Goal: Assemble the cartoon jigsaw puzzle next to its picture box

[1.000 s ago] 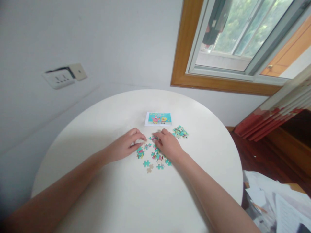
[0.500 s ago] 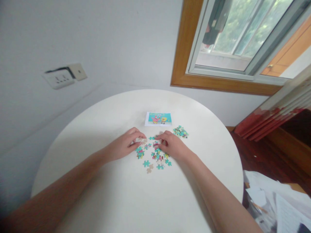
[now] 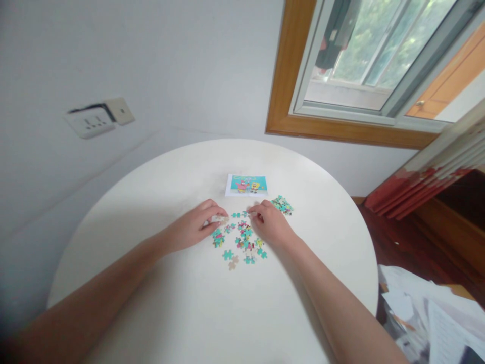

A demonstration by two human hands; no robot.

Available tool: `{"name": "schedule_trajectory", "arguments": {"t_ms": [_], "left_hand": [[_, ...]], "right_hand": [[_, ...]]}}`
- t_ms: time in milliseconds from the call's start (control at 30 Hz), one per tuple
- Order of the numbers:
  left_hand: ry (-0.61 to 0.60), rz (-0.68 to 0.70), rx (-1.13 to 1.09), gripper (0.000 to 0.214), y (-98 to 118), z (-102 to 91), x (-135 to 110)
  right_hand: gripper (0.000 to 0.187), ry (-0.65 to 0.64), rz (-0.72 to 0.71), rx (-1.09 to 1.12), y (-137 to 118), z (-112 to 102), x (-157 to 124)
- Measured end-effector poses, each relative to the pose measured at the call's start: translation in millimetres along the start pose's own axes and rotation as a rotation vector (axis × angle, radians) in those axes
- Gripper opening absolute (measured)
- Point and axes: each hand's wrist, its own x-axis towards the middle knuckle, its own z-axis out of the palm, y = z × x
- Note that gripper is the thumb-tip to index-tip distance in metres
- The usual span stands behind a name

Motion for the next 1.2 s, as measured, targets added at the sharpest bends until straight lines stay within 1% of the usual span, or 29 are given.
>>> {"name": "schedule_trajectory", "arguments": {"t_ms": [100, 200, 300, 400, 500, 633, 833, 967, 1200], "left_hand": [[0.005, 0.001, -0.003, 0.022, 0, 0.2, 0], [0.009, 0.011, -0.001, 0.023, 0, 0.3, 0], [0.012, 0.018, -0.001, 0.023, 0, 0.7, 0], [0.014, 0.023, -0.008, 0.023, -1, 1.8, 0], [0.021, 0.029, -0.019, 0.023, -2, 2.7, 0], [0.009, 0.025, -0.012, 0.024, -2, 2.1, 0], [-0.002, 0.024, 0.009, 0.024, -3, 2.3, 0], [-0.004, 0.024, 0.011, 0.024, -4, 3.1, -1], [-0.006, 0.024, 0.007, 0.023, 0, 1.0, 0]], "right_hand": [[0.025, 0.024, 0.005, 0.005, -1, 4, 1], [0.023, 0.009, -0.003, 0.043, -1, 0, 0], [0.019, -0.075, -0.045, 0.111, 0, -8, -2], [0.017, -0.135, -0.062, 0.109, -3, -9, -3], [0.016, -0.092, -0.039, 0.052, -9, -3, -1], [0.02, -0.06, -0.065, 0.085, -12, -2, 0], [0.02, -0.195, -0.103, 0.153, -5, -16, -5], [0.017, -0.206, -0.106, 0.113, -5, -20, -7], [0.027, -0.202, -0.095, 0.082, 4, -29, -11]]}}
